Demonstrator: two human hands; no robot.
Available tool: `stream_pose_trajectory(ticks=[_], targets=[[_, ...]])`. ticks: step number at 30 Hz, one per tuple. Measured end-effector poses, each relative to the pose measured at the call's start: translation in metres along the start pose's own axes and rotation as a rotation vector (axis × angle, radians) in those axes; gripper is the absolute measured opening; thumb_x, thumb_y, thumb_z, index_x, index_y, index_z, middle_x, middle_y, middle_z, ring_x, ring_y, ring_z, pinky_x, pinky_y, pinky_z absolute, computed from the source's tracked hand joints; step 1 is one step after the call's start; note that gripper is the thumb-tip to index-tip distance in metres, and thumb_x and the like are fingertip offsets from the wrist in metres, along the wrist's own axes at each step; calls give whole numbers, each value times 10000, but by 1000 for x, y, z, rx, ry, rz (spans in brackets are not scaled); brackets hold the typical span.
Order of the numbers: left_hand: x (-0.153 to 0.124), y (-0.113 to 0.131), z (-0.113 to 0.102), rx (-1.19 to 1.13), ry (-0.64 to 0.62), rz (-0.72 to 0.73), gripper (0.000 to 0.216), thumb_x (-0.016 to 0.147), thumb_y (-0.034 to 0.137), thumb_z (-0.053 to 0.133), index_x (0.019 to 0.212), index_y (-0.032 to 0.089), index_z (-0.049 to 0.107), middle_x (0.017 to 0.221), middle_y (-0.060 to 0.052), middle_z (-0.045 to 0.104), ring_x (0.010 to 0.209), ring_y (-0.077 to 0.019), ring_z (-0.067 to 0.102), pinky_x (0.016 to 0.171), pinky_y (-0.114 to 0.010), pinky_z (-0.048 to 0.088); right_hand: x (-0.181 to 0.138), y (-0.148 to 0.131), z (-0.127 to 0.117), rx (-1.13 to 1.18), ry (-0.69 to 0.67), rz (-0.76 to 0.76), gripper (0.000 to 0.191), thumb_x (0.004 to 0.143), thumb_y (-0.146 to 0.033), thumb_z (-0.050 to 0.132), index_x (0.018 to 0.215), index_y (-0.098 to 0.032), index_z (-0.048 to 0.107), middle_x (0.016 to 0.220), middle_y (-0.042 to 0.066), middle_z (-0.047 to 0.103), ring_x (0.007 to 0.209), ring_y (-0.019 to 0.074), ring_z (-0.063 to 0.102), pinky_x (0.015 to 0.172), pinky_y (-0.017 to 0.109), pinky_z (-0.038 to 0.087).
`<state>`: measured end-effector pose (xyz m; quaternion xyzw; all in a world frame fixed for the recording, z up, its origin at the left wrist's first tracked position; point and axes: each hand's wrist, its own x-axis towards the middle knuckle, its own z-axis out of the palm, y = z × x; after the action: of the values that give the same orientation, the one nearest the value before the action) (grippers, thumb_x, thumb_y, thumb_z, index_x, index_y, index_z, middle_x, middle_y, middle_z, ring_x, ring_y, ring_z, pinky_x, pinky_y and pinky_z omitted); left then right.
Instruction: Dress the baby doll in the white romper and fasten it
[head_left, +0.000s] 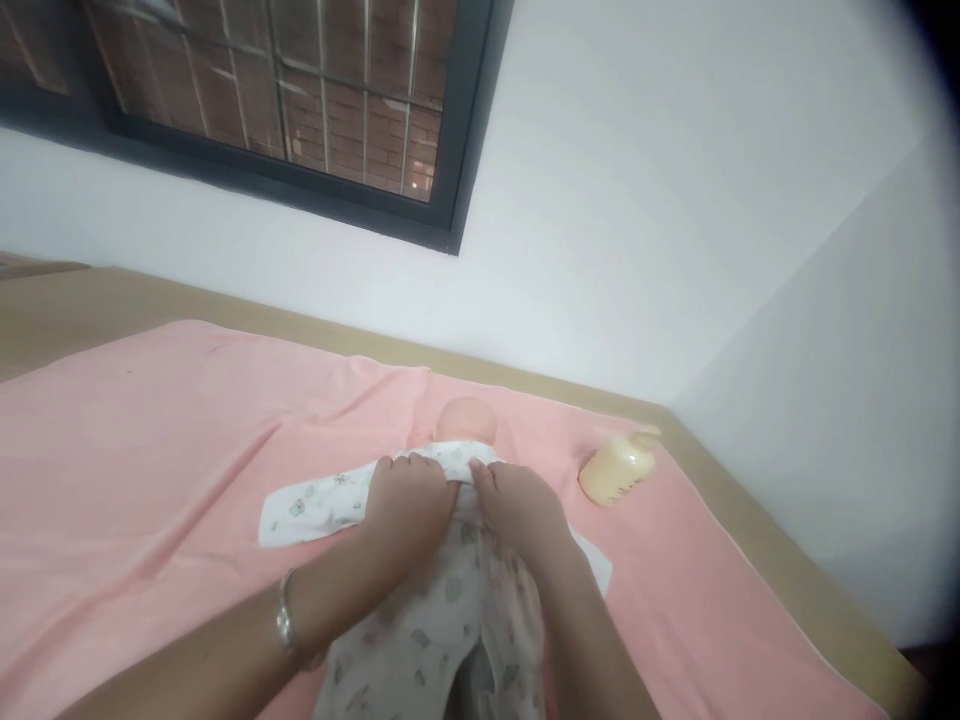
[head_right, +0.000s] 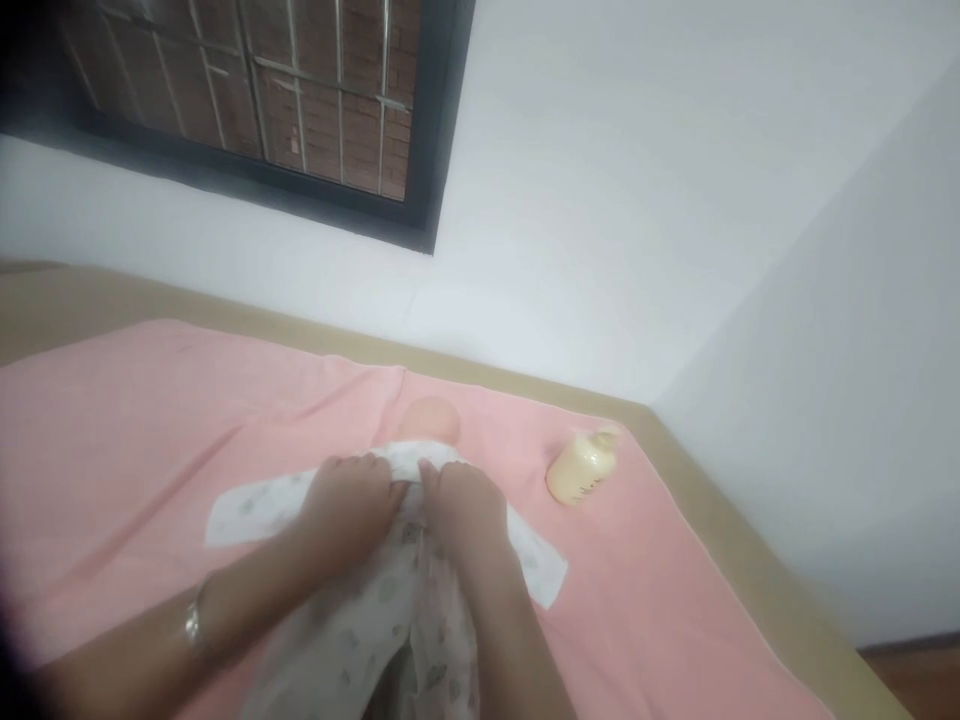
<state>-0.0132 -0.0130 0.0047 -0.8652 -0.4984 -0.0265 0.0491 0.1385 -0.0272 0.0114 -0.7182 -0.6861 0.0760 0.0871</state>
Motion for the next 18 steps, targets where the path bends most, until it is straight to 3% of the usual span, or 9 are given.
stream_pose_trajectory(ticks=[5, 9, 14, 18], targets=[[-4, 7, -8, -27, 38, -53, 426, 917, 294, 261, 815, 131, 642, 770, -153, 612, 757, -301, 564, 647, -420, 345, 9, 4, 7, 2, 18, 28, 622, 965, -481, 118, 886, -166, 649, 849, 111, 666, 781, 205, 605, 638, 290, 383], [1, 6, -8, -36, 30, -60, 419, 917, 339, 277, 859, 130, 636, 831, -164, 626, 806, -304, 570, 700, -425, 358, 16, 6, 14, 38, 42, 57, 628, 959, -496, 121, 921, -164, 652, 892, 117, 669, 814, 221, 613, 659, 305, 395], [13, -2, 8, -81, 139, -84, 435, 916, 381, 269, 821, 126, 608, 865, -159, 628, 837, -285, 570, 762, -419, 371, 19, 6, 17, 76, 66, 71, 583, 963, -477, 158, 957, -157, 645, 922, 124, 667, 858, 218, 615, 694, 305, 406], [20, -7, 15, -145, 127, -104, 395, 899, 388, 298, 791, 136, 583, 813, -130, 625, 788, -266, 574, 725, -394, 386, 14, 3, 17, 10, 97, 51, 539, 972, -445, 183, 883, -154, 628, 871, 124, 655, 795, 202, 609, 671, 300, 403]])
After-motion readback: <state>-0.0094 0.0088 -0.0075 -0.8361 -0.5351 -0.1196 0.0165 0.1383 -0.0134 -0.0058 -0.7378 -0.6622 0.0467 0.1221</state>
